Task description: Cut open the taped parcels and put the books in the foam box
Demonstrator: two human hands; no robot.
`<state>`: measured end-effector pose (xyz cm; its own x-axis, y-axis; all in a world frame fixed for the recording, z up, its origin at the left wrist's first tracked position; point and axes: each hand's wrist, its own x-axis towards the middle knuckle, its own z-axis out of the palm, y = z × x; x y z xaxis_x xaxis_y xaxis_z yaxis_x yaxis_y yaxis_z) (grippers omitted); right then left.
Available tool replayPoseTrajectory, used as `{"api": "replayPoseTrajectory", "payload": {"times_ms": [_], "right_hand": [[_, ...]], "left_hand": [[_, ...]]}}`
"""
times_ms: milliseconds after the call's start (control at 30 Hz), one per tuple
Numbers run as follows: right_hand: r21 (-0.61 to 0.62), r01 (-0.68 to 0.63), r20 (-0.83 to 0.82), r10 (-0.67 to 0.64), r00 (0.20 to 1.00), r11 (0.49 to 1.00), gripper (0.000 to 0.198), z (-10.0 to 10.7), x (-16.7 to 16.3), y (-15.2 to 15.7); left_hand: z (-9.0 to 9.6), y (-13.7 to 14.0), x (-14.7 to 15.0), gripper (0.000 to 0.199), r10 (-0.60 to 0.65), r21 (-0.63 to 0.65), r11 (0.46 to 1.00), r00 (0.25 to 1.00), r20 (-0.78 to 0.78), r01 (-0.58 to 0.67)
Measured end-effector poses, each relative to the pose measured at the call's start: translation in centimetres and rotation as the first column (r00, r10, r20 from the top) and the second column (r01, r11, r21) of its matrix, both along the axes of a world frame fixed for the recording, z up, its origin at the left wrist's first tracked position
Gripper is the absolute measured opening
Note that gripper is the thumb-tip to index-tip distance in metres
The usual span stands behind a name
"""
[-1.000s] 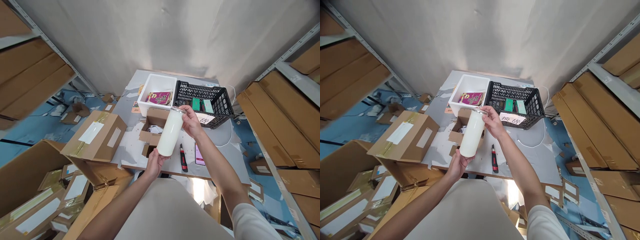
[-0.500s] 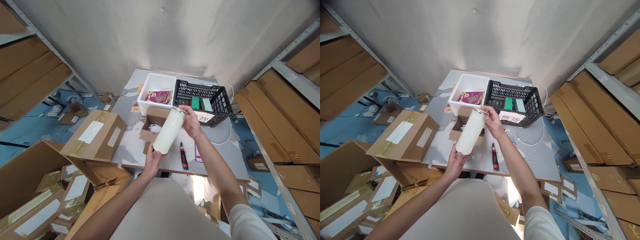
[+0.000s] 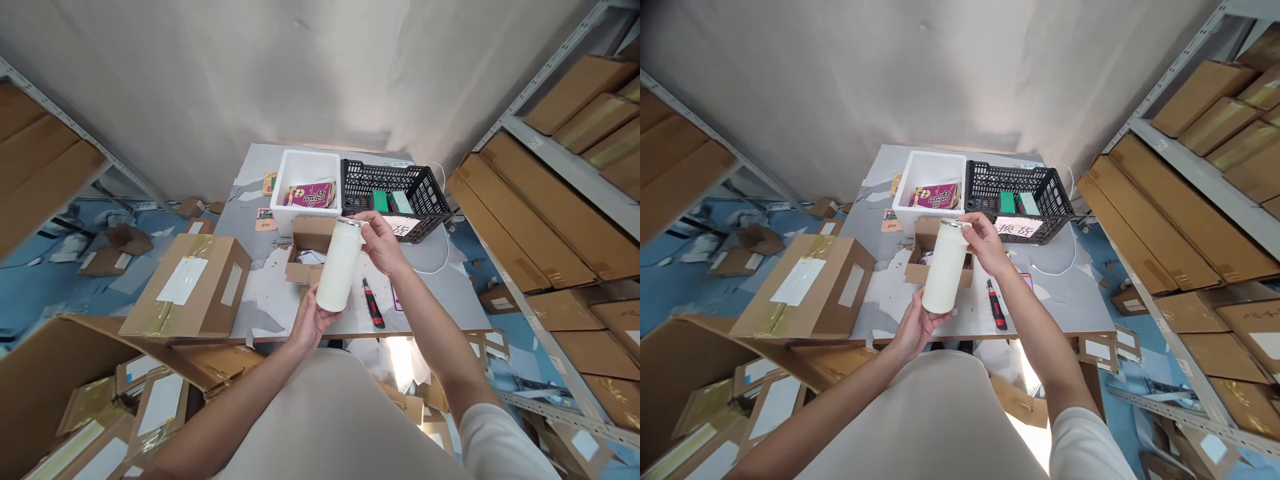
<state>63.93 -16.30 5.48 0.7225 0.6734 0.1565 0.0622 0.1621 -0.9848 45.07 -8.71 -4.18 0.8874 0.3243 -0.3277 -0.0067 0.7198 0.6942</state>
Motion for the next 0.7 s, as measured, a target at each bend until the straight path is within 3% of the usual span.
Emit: {"api": "replayPoseTrajectory", "payload": {"times_ms": [100,233,433,500,567,633,700], "right_hand": [[-0.011,0.054,0.053,-0.053,0.997,0.999,0.049,0.0,-0.6,0.6],[-0.058,0.019,0.089,-0.014,0.996,0.998,0.056,0.3,-1.4,0.8],[-0.027,0.012,0.066,-0.010,0.998,1.000,0.040,-0.5,-1.7,1.3],[-0.030,0.059,0.124,-0.055,0.991,0.998,0.040,-0.9,-1.6,1.1],[-0.058,0.132,0.234,-0.116,0.965,0.990,0.046,-1.2,-1.6,0.4],[-0.108,0.207,0.389,-0.150,0.909,0.972,0.049,-1.6,-1.8,-0.6],[-0.159,0.273,0.543,-0.147,0.827,0.949,0.046,-2.2,-2.3,-1.6]], "left_hand": [[-0.6,1.0,-0.7,0.061,-0.018,0.052,0.999,0.998,0.054,0.015],[-1.2,2.2,-1.6,0.067,-0.109,0.033,0.994,0.993,0.037,0.108],[-1.6,2.7,-1.9,0.079,-0.205,-0.019,0.978,0.979,0.021,0.206],[-2.1,3.4,-1.7,0.085,-0.222,0.050,0.974,0.975,0.017,0.220],[-2.9,4.6,-1.9,0.085,-0.199,0.223,0.955,0.980,-0.004,0.195],[-4.0,6.1,-2.4,0.075,-0.104,0.492,0.863,0.993,-0.049,0.115],[-5.3,7.5,-3.1,0.065,0.005,0.758,0.648,0.995,-0.097,0.071]]}}
